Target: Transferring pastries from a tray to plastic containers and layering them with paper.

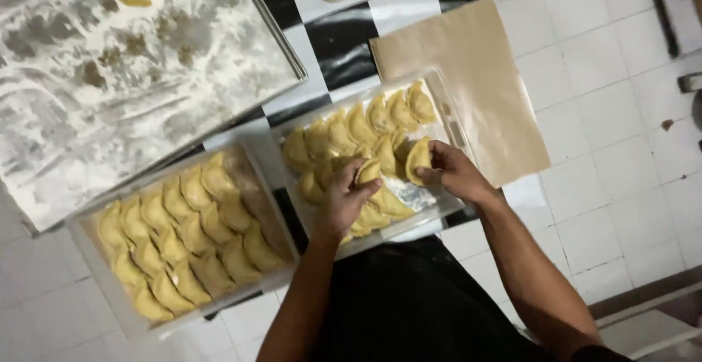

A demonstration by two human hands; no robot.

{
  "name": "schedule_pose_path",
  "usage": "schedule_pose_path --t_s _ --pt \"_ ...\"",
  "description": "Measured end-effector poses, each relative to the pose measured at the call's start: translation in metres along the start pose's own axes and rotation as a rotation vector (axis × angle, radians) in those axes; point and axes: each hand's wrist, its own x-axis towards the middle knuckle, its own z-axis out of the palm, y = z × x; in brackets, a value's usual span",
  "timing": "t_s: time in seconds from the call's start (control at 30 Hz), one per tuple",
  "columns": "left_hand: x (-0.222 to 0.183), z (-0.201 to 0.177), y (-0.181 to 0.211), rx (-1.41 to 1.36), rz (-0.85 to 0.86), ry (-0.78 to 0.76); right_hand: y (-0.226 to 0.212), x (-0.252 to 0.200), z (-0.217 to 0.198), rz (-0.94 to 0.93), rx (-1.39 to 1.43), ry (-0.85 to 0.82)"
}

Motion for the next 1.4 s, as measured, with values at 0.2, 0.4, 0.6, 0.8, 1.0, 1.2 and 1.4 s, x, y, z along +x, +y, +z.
schedule_pose_path --t_s 0.2,0.4,0.6,0.8,1.0,1.2,1.4 --pt "0.0 0.006 -0.05 0.92 -0.112 -0.099 0.044 -0.003 -0.008 0.061 -0.423 -0.037" --pt "-0.009 0.018 -0.051 0.925 0.134 -0.173 0.078 -0.003 0.003 0.064 -0.561 -0.1" --pt "-0.011 0.022 -0.054 1.304 0.092 -0.338 0.069 -0.008 0.007 0.097 -0.706 -0.098" --pt "-0.018 0.041 -0.045 1.753 0.048 -0.518 0.062 -0.012 0.007 0.12 -0.706 -0.114" --pt "-0.015 0.04 -0.054 1.829 0.138 -0.512 0.066 -0.012 0.005 0.105 -0.705 -0.112" --pt "-0.039 0.057 -0.009 1.843 0.321 -0.482 0.075 -0.009 0.003 0.07 -0.65 -0.12" --pt "-0.04 0.046 -0.007 1.862 0.518 -0.513 0.075 -0.006 0.005 0.05 -0.63 -0.122"
